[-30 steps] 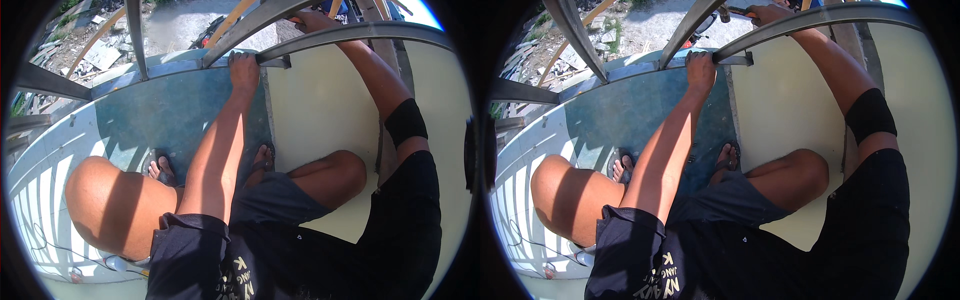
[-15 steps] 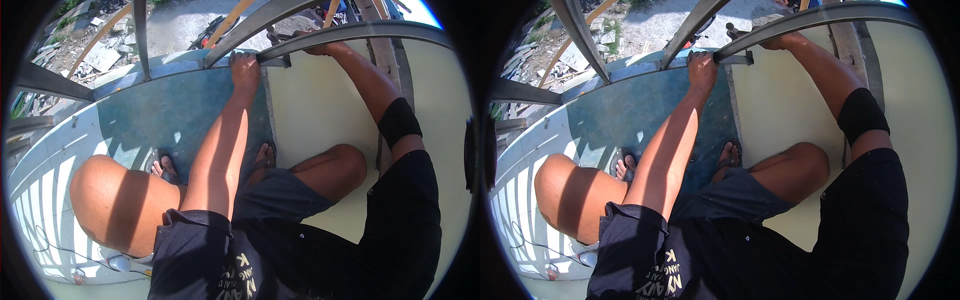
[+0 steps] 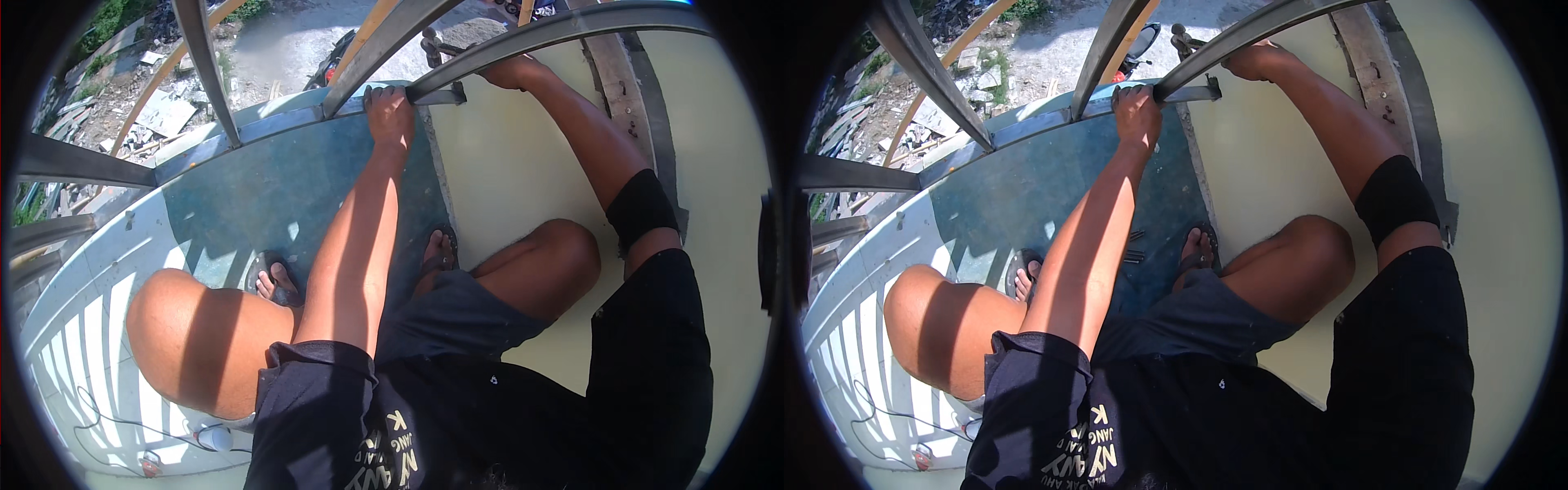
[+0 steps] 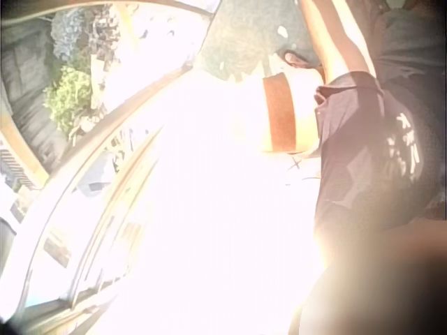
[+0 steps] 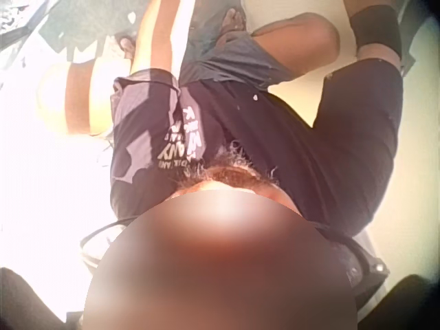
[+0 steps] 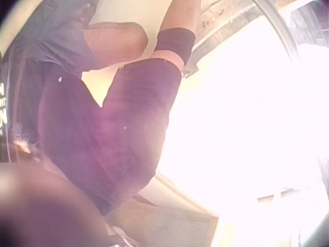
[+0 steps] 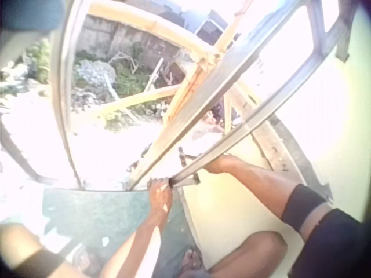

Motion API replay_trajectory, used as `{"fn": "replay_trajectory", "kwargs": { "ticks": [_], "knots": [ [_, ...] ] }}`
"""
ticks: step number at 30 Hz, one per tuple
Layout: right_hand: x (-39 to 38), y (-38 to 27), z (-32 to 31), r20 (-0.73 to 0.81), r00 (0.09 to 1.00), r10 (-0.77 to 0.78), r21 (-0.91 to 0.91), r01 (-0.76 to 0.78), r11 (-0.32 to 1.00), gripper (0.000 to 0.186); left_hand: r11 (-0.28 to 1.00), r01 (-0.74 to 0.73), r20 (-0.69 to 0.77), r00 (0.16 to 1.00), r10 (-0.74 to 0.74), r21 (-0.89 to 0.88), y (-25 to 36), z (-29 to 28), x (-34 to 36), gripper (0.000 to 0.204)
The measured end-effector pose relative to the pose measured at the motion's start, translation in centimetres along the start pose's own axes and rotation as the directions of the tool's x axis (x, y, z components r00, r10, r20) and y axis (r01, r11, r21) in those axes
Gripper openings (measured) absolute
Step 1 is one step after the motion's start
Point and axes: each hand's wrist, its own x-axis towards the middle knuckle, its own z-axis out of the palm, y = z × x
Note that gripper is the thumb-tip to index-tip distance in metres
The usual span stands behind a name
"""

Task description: Welding a metal railing to a wall and floor on a balcony.

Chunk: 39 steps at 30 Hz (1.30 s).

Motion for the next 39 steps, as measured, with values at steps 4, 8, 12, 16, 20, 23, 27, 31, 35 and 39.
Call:
{"fn": "replay_trajectory", "kwargs": {
  "ticks": [4, 8, 12, 16, 20, 23, 27, 31, 35, 39],
  "knots": [
    [-1.8, -0.1, 0.6, -0.054, 0.993, 0.102, 0.175, -0.092, 0.980, 0.031, 0.998, -0.060, -0.073, 0.996, 0.060, 0.009, -0.1, 0.6, -0.1, 0.012],
    [-3.9, -0.1, 3.3, -0.188, 0.973, 0.136, 0.347, -0.064, 0.936, 0.036, 0.995, -0.094, -0.039, 0.995, 0.095, 0.022, -0.1, 0.7, 0.9, 0.006],
    [-7.3, -0.6, 7.4, -0.278, 0.931, 0.238, 0.597, -0.027, 0.802, 0.037, 0.992, 0.004, 0.186, 0.982, -0.027, 0.123, 0.5, -0.7, 1.0, 0.007],
    [-11.4, -1.1, 11.6, -0.262, 0.914, 0.310, 0.715, -0.032, 0.698, 0.038, 0.999, 0.023, 0.153, 0.988, -0.029, 0.039, 1.1, -1.9, 1.4, 0.010],
    [-15.5, -1.7, 15.7, -0.245, 0.902, 0.355, 0.782, -0.033, 0.623, 0.039, 0.996, 0.078, 0.166, 0.983, -0.085, 0.049, 1.6, -1.7, 1.4, 0.013],
    [-18.4, -2.4, 19.0, -0.164, 0.911, 0.378, 0.809, -0.095, 0.580, 0.038, 0.993, 0.112, 0.126, 0.985, -0.114, 0.023, 1.8, -0.9, 1.4, 0.013],
    [-21.4, -3.4, 23.2, -0.046, 0.901, 0.431, 0.858, -0.185, 0.479, 0.040, 0.988, 0.149, 0.206, 0.967, -0.152, 0.031, 1.8, -0.3, 1.6, 0.017],
    [-23.4, -5.1, 27.7, 0.045, 0.900, 0.434, 0.915, -0.211, 0.344, 0.046, 0.993, 0.053, 0.149, 0.986, -0.068, 0.104, 1.5, -0.4, 1.8, 0.020],
    [-24.2, -6.9, 33.9, 0.077, 0.912, 0.402, 0.956, -0.182, 0.229, 0.057, 0.996, 0.075, 0.262, 0.963, -0.061, -0.044, 0.8, -0.8, 2.1, 0.024],
    [-24.5, -8.1, 40.4, 0.097, 0.937, 0.334, 0.947, -0.191, 0.259, 0.065, 0.995, -0.075, 0.337, 0.940, 0.048, 0.067, 0.1, -1.7, 2.5, 0.032]
  ]
}}
